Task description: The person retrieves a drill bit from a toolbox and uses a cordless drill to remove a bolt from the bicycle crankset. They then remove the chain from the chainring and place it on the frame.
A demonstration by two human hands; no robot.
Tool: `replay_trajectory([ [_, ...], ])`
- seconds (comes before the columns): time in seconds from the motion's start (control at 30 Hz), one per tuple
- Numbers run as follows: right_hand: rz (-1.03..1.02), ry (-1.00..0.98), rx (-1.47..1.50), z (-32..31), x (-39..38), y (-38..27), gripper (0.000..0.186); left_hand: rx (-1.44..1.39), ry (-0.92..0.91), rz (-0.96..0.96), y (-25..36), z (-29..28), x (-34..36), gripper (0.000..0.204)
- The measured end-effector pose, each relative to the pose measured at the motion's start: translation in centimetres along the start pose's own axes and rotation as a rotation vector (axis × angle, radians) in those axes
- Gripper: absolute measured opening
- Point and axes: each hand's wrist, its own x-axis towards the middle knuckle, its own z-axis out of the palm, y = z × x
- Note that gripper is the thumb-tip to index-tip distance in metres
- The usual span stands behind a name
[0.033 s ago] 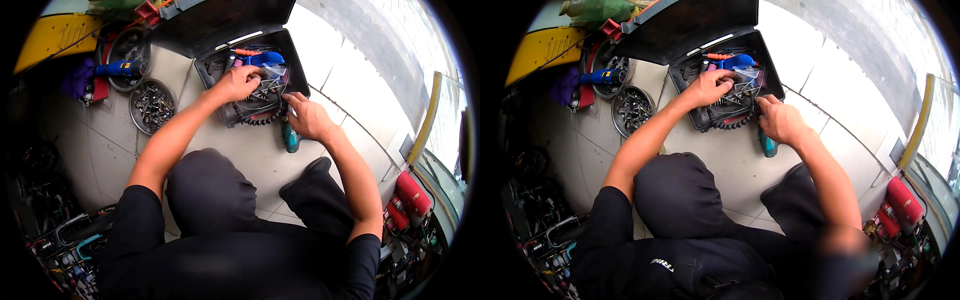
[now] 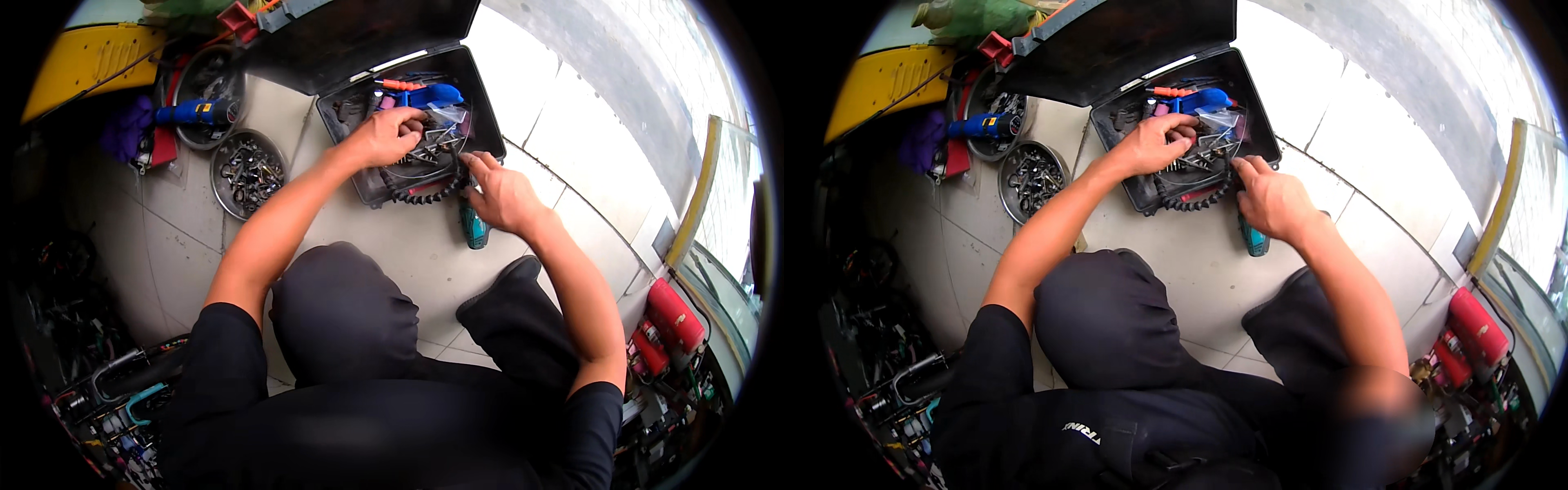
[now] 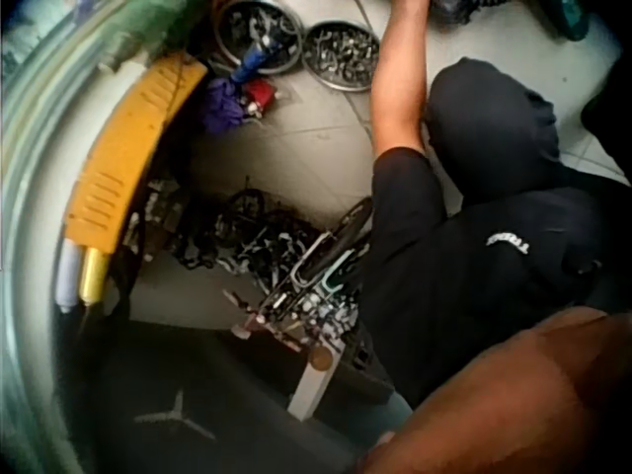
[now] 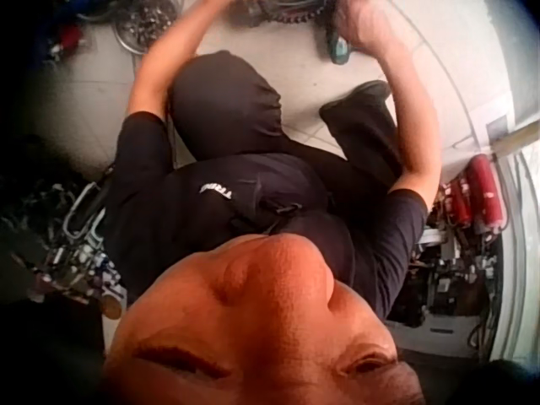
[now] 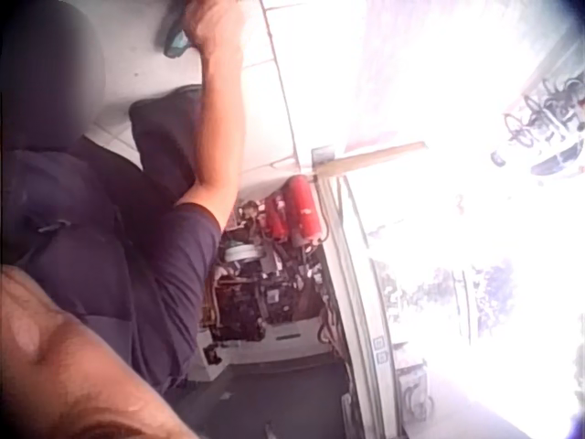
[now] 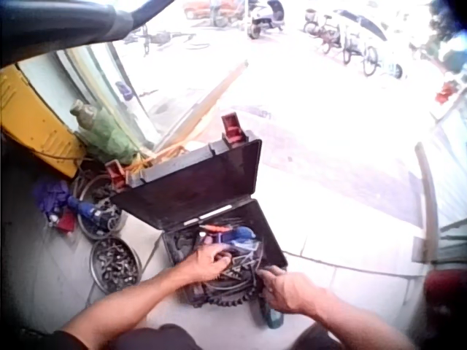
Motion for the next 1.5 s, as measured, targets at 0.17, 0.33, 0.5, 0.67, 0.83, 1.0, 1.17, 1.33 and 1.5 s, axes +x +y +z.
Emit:
replay_trajectory([
  [0.17, -0.111, 0.112, -0.043, 1.8, -0.9, -1.5, 0.048, -0.011, -0.077, 0.06, -0.3, -0.9, -1.2, 0.06],
  [0.33, -0.185, 0.197, -0.096, 3.1, -0.4, -0.8, 0.042, -0.117, -0.087, 0.039, -2.0, -1.1, -0.7, 0.061],
  [0.5, -0.201, 0.241, -0.101, 3.8, -0.6, -0.3, 0.043, 0.388, 0.015, 0.198, 0.6, 0.0, -2.0, 0.052],
  [0.67, -0.205, 0.264, -0.088, 4.1, -0.5, -0.3, 0.044, 0.517, 0.139, 0.279, 0.6, 1.0, -0.5, 0.029],
  [0.83, -0.202, 0.291, -0.07, 4.2, -0.7, -0.3, 0.045, 0.503, 0.085, 0.071, 1.5, 0.0, -0.1, 0.03],
  [1.0, -0.204, 0.32, -0.05, 4.6, -0.7, -0.3, 0.046, 0.549, 0.096, 0.206, 1.4, 1.2, -1.4, 0.042],
  [1.17, -0.218, 0.323, -0.055, 4.7, -0.8, 0.0, 0.045, 0.836, 0.047, 0.241, 1.9, 2.7, -1.1, 0.07],
  [1.33, -0.217, 0.299, -0.058, 4.4, -0.6, -0.1, 0.045, 1.035, 0.167, 0.348, 0.7, 4.8, -0.3, 0.066],
  [1.5, -0.23, 0.319, -0.048, 4.5, -0.9, 0.1, 0.043, 0.845, 0.105, 0.271, 0.3, 3.9, -0.4, 0.065],
])
